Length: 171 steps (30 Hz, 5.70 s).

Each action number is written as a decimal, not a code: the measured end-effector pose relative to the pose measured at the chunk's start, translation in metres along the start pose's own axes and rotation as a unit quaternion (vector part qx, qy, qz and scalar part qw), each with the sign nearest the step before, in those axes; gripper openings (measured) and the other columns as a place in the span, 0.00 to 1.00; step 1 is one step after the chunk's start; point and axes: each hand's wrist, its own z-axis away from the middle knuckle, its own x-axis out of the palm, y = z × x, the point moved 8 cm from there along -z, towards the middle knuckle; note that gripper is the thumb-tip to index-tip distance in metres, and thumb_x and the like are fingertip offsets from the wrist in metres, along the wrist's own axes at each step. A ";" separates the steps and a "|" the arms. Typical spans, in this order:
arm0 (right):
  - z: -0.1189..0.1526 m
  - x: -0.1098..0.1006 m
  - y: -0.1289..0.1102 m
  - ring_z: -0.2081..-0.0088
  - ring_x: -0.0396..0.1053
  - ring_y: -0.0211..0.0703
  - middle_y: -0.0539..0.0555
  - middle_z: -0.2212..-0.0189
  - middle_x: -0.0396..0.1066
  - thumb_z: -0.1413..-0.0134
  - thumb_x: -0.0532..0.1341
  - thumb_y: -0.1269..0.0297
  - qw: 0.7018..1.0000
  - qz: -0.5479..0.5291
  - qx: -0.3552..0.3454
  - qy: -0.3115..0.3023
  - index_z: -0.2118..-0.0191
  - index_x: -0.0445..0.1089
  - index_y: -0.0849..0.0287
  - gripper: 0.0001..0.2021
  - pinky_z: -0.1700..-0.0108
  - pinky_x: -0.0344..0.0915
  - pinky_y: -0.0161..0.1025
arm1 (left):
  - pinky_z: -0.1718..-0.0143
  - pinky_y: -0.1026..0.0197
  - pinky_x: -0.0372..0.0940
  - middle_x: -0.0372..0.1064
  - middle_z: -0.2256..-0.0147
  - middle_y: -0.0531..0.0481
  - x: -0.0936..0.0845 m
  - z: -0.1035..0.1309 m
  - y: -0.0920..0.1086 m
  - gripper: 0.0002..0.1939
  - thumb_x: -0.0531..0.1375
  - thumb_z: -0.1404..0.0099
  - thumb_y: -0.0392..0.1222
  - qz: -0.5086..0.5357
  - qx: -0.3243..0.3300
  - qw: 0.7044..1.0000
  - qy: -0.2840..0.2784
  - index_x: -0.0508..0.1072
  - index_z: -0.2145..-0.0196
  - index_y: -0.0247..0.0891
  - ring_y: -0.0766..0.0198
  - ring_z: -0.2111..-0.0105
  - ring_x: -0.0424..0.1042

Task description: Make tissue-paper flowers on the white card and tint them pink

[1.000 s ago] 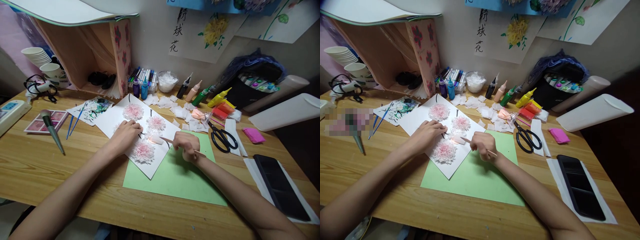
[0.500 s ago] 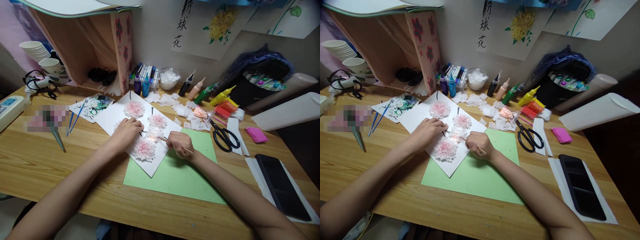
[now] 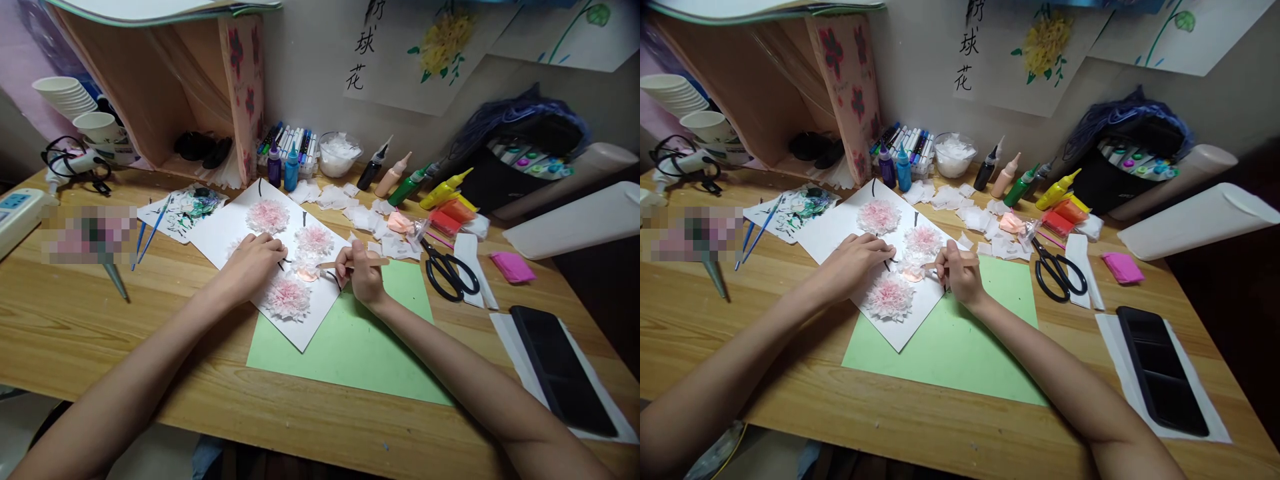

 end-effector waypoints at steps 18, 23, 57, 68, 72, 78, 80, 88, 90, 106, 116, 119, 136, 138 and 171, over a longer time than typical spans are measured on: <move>0.025 0.015 -0.044 0.82 0.56 0.35 0.49 0.86 0.59 0.33 0.40 0.64 0.928 0.170 -0.327 -0.061 0.81 0.57 0.57 0.24 0.77 0.55 0.35 | 0.62 0.55 0.53 0.72 0.60 0.46 0.001 0.000 0.000 0.17 0.49 0.37 0.25 -0.009 -0.005 1.000 -0.003 0.73 0.58 0.37 0.54 0.58 0.64; 0.015 0.018 -0.039 0.83 0.58 0.34 0.49 0.87 0.60 0.32 0.40 0.59 0.951 0.173 -0.249 -0.057 0.84 0.57 0.57 0.28 0.76 0.58 0.35 | 0.62 0.55 0.53 0.72 0.58 0.46 0.002 -0.001 0.000 0.17 0.49 0.37 0.25 -0.008 -0.010 1.000 -0.006 0.73 0.58 0.37 0.54 0.57 0.64; 0.004 -0.090 -0.017 0.69 0.71 0.43 0.53 0.71 0.72 0.50 0.63 0.64 0.953 0.251 -0.102 0.136 0.70 0.66 0.58 0.05 0.65 0.66 0.40 | 0.62 0.54 0.56 0.73 0.59 0.45 -0.001 0.001 0.000 0.21 0.49 0.42 0.22 0.012 -0.003 1.000 0.020 0.74 0.59 0.38 0.54 0.58 0.65; -0.004 0.004 -0.022 0.69 0.70 0.39 0.51 0.72 0.71 0.53 0.67 0.61 0.999 -0.013 -0.006 -0.035 0.71 0.66 0.59 0.10 0.66 0.67 0.37 | 0.54 0.55 0.60 0.73 0.59 0.48 -0.037 0.009 -0.001 0.09 0.55 0.34 0.41 0.221 -0.074 0.953 0.193 0.73 0.59 0.39 0.58 0.56 0.66; -0.001 0.019 -0.022 0.70 0.69 0.40 0.52 0.71 0.71 0.52 0.67 0.59 0.998 -0.016 -0.018 -0.064 0.70 0.66 0.58 0.11 0.67 0.67 0.37 | 0.54 0.56 0.60 0.73 0.61 0.50 -0.028 0.006 0.010 0.07 0.57 0.36 0.44 0.279 -0.056 0.941 0.183 0.73 0.67 0.39 0.60 0.58 0.67; 0.012 0.001 -0.023 0.76 0.66 0.38 0.51 0.79 0.68 0.37 0.49 0.52 0.993 0.039 -0.100 -0.041 0.75 0.68 0.58 0.21 0.72 0.63 0.37 | 0.54 0.56 0.60 0.73 0.63 0.51 -0.028 0.008 -0.007 0.07 0.58 0.36 0.42 0.314 -0.105 0.919 0.214 0.71 0.71 0.39 0.60 0.58 0.67; 0.018 0.000 -0.028 0.80 0.62 0.38 0.51 0.84 0.64 0.35 0.42 0.52 0.983 0.059 -0.161 -0.059 0.79 0.67 0.58 0.27 0.75 0.60 0.38 | 0.53 0.55 0.60 0.73 0.63 0.51 -0.032 0.012 -0.018 0.07 0.58 0.36 0.42 0.319 -0.141 0.907 0.237 0.72 0.70 0.40 0.60 0.57 0.67; 0.031 0.023 -0.042 0.80 0.60 0.37 0.50 0.84 0.63 0.34 0.41 0.62 0.930 0.151 -0.305 -0.141 0.77 0.65 0.57 0.24 0.74 0.60 0.37 | 0.54 0.53 0.62 0.73 0.63 0.49 -0.024 0.008 -0.021 0.07 0.60 0.38 0.42 0.405 -0.164 0.874 0.213 0.72 0.72 0.38 0.59 0.57 0.69; 0.029 0.021 -0.041 0.80 0.61 0.38 0.50 0.84 0.63 0.34 0.41 0.61 0.934 0.164 -0.295 -0.119 0.76 0.66 0.57 0.24 0.73 0.60 0.37 | 0.52 0.52 0.61 0.72 0.63 0.49 -0.021 0.006 -0.014 0.07 0.60 0.38 0.41 0.411 -0.145 0.878 0.197 0.72 0.73 0.38 0.60 0.57 0.69; 0.019 0.006 -0.013 0.80 0.63 0.34 0.49 0.83 0.65 0.33 0.44 0.58 0.986 0.094 -0.134 -0.043 0.76 0.68 0.59 0.24 0.75 0.60 0.34 | 0.57 0.52 0.60 0.72 0.60 0.49 -0.010 -0.010 0.015 0.08 0.62 0.40 0.43 0.215 -0.050 0.963 0.152 0.78 0.73 0.41 0.56 0.57 0.63; 0.044 0.022 -0.052 0.82 0.57 0.36 0.50 0.85 0.62 0.36 0.42 0.68 0.895 0.192 -0.392 -0.089 0.77 0.62 0.57 0.20 0.77 0.56 0.36 | 0.57 0.54 0.60 0.72 0.62 0.50 -0.010 -0.011 0.015 0.05 0.63 0.41 0.40 0.197 -0.054 0.962 0.183 0.77 0.73 0.39 0.58 0.60 0.63; 0.040 0.027 -0.051 0.82 0.57 0.36 0.50 0.85 0.62 0.36 0.43 0.70 0.890 0.225 -0.385 -0.095 0.76 0.62 0.58 0.19 0.76 0.57 0.36 | 0.58 0.55 0.60 0.72 0.63 0.50 -0.009 -0.011 0.015 0.04 0.64 0.42 0.40 0.198 -0.054 0.961 0.186 0.76 0.73 0.39 0.58 0.60 0.63; 0.019 0.016 -0.027 0.81 0.63 0.34 0.50 0.83 0.65 0.33 0.43 0.61 0.962 0.158 -0.217 -0.041 0.78 0.65 0.59 0.24 0.75 0.61 0.34 | 0.65 0.58 0.58 0.70 0.76 0.50 -0.005 -0.004 -0.009 0.12 0.57 0.46 0.26 0.126 -0.109 0.973 0.158 0.77 0.75 0.40 0.59 0.70 0.66; 0.014 0.013 -0.019 0.82 0.63 0.34 0.49 0.84 0.65 0.33 0.43 0.58 0.979 0.132 -0.156 -0.021 0.79 0.65 0.59 0.26 0.77 0.61 0.34 | 0.66 0.58 0.59 0.70 0.76 0.49 -0.005 -0.006 -0.009 0.13 0.57 0.47 0.25 0.135 -0.107 0.973 0.153 0.78 0.75 0.39 0.60 0.71 0.66; 0.031 0.024 -0.051 0.82 0.59 0.35 0.49 0.85 0.62 0.35 0.43 0.68 0.918 0.202 -0.330 -0.090 0.78 0.61 0.58 0.21 0.77 0.57 0.35 | 0.68 0.59 0.60 0.70 0.76 0.48 -0.006 -0.006 -0.010 0.15 0.55 0.50 0.23 0.158 -0.106 0.971 0.143 0.77 0.77 0.38 0.60 0.72 0.67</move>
